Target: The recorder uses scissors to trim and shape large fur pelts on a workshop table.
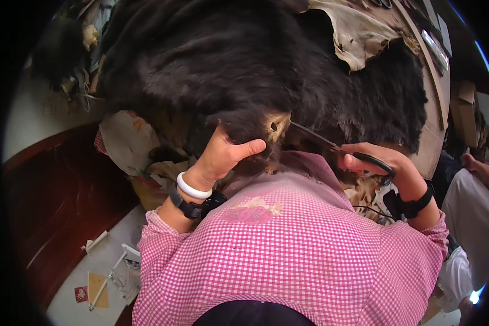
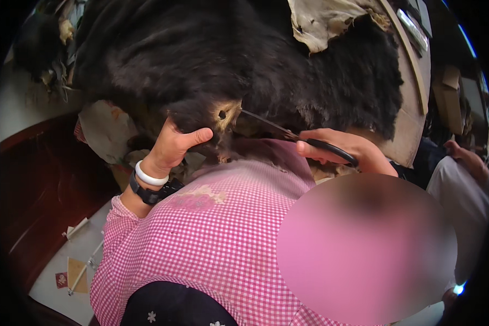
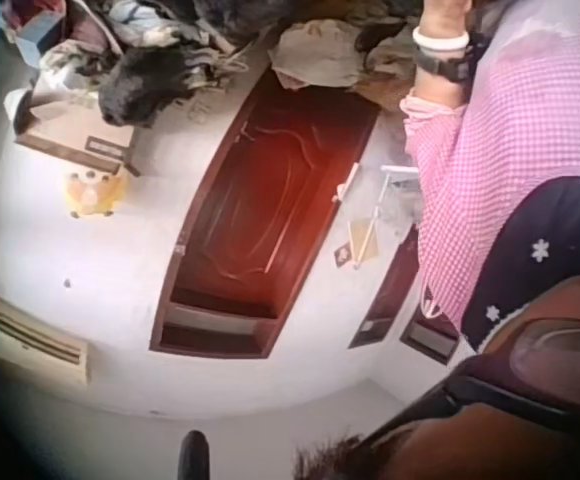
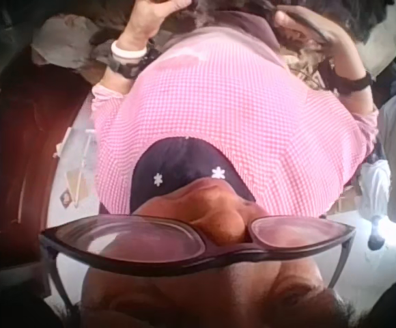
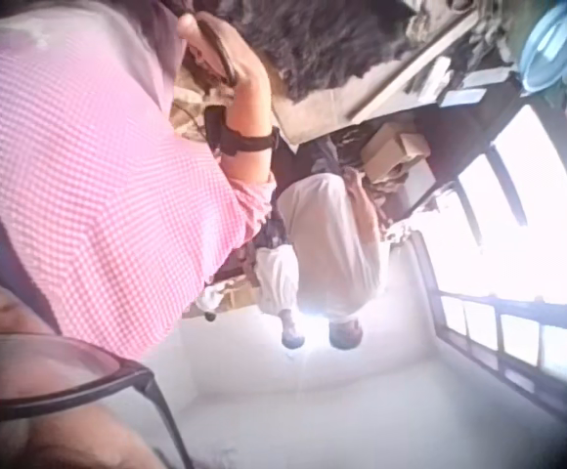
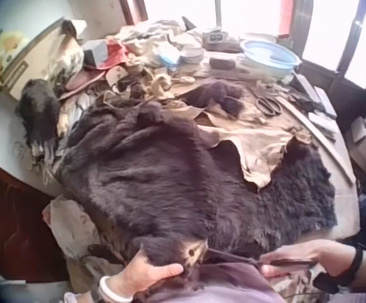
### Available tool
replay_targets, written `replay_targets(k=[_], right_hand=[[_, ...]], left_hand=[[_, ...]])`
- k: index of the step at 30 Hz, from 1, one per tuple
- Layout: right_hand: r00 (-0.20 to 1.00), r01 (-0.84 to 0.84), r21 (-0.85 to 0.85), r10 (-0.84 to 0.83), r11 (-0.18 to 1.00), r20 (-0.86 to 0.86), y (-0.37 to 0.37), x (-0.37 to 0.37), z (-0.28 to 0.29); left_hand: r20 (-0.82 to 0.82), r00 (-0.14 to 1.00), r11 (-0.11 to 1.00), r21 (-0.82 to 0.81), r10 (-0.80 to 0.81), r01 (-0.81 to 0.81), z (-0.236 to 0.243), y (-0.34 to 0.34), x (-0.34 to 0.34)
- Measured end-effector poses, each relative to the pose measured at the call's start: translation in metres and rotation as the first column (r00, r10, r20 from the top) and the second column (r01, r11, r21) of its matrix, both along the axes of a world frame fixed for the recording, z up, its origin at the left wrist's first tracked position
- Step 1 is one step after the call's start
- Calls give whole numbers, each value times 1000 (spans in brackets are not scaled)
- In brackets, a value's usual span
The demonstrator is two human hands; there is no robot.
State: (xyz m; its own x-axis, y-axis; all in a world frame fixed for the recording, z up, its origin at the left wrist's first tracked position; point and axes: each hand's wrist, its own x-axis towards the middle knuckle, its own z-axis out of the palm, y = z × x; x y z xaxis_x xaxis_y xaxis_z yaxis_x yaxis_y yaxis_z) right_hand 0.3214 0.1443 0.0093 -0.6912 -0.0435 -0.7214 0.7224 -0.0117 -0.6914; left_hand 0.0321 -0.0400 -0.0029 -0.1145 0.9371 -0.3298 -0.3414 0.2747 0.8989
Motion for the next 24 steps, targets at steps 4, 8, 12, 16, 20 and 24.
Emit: replay_targets(k=[4, 8, 12, 16, 20, 24], right_hand=[[995, -1, -75, -7, 997, -102, 12, -41, -5], [996, -65, -19, 63, 998, -69, 25, -64, -1], [987, -159, -3, 158, 987, -35, 43, -70, 8], [964, -252, 114, 259, 961, -55, 55, -78, 4], [923, -373, 166, 384, 913, -34, 67, -91, 12], [887, -459, 132, 462, 878, 8, 64, -107, -3]], left_hand=[[34, 999, 999, 32, 29, -30, 3, -1, 6], [104, 992, 997, -38, 77, -73, 3, -8, 7], [113, 988, 994, -57, 100, -94, 0, -11, 12], [116, 988, 992, -80, 102, -93, -7, -18, 11], [110, 987, 989, -100, 116, -105, -8, -19, 18], [220, 969, 985, -151, 115, -82, -8, -17, 23]])
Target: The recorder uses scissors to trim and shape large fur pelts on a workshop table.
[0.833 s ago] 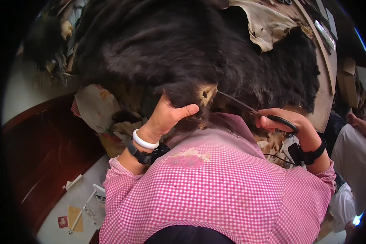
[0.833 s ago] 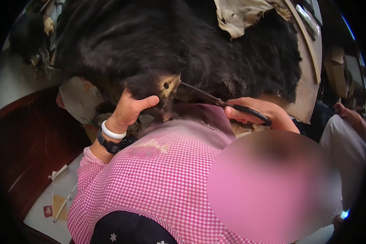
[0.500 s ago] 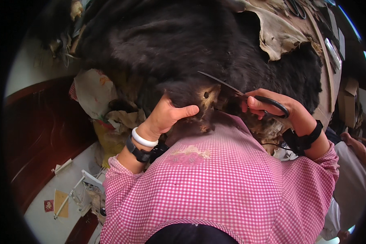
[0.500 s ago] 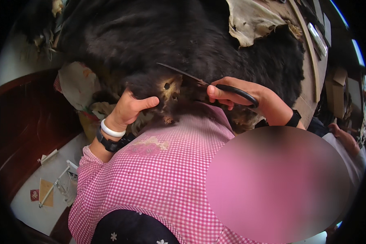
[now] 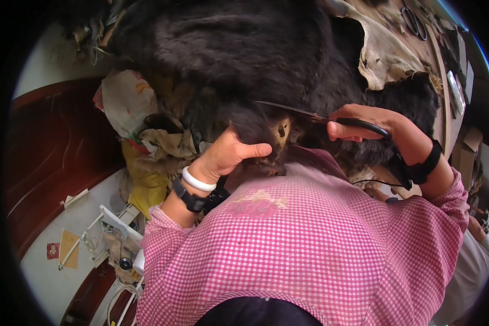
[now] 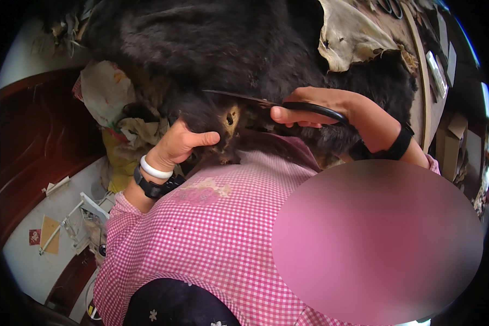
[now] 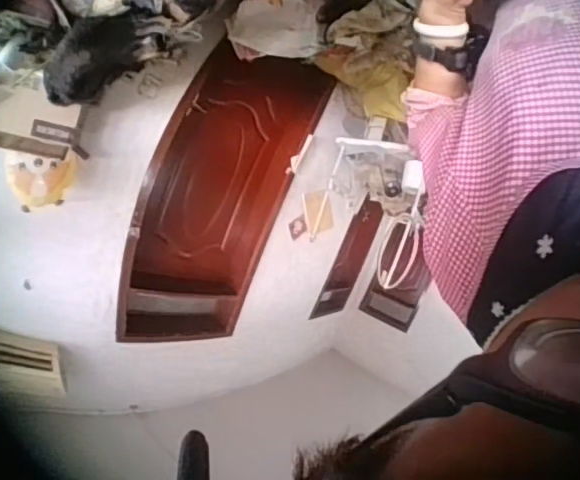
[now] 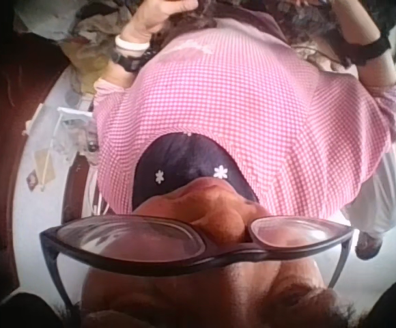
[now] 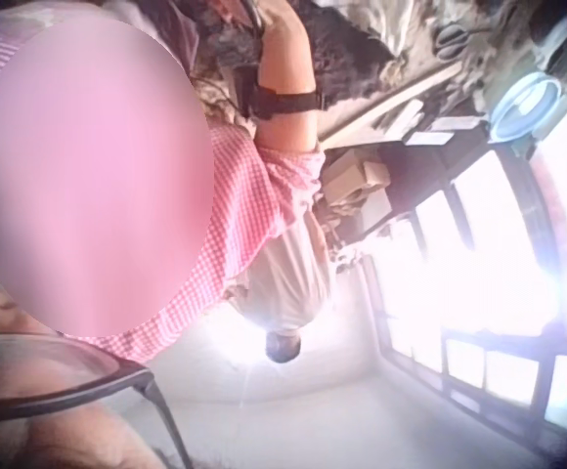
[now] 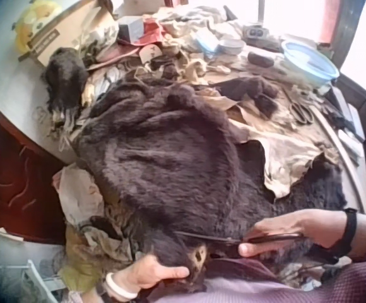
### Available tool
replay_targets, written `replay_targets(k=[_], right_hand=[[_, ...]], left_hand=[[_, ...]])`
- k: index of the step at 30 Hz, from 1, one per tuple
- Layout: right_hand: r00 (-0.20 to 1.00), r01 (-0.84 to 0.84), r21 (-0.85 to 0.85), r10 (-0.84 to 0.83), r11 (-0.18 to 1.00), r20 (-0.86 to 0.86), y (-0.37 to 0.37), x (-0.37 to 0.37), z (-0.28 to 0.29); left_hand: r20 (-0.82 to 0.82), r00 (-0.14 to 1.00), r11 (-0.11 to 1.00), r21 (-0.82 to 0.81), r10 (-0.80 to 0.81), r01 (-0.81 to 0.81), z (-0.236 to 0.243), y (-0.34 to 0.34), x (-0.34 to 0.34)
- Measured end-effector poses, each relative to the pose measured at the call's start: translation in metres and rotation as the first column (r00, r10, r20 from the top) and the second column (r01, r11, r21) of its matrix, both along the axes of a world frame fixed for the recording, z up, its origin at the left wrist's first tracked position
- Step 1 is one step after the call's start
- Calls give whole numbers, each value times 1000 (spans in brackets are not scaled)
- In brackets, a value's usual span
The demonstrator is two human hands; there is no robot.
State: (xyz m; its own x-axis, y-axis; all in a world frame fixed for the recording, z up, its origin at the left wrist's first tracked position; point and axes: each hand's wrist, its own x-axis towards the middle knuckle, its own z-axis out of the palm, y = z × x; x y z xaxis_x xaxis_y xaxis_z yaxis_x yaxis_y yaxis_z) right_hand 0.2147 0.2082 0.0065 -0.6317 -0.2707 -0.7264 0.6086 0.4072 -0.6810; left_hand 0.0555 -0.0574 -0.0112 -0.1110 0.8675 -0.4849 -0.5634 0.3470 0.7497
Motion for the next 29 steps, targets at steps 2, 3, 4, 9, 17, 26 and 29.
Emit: replay_targets(k=[2, 3, 4, 9, 17, 26, 29], right_hand=[[1000, -9, -47, 10, 999, 22, -2, -7, -7], [999, -12, -94, 16, 995, 45, -2, -10, -8], [999, -20, -96, 24, 995, 43, -3, -12, -6], [992, -23, 82, 32, 996, -118, -1, -7, -5], [992, -41, 153, 59, 987, -114, -14, 3, 5], [996, -56, 121, 64, 991, -68, -22, -16, 9], [984, -155, 247, 172, 957, -51, -18, -16, 2]], left_hand=[[21, 999, 1000, -10, 26, -25, 1, 1, 3], [25, 999, 999, -2, 33, -33, 0, 0, 4], [28, 999, 999, 5, 40, -40, 0, -1, 5], [14, 999, 999, 14, 48, -49, -1, -1, 7], [108, 994, 1000, -3, -29, 29, 1, 3, 5], [97, 995, 999, 10, -35, 34, -3, -2, 5], [104, 993, 998, -8, -55, 56, -3, -10, 3]])
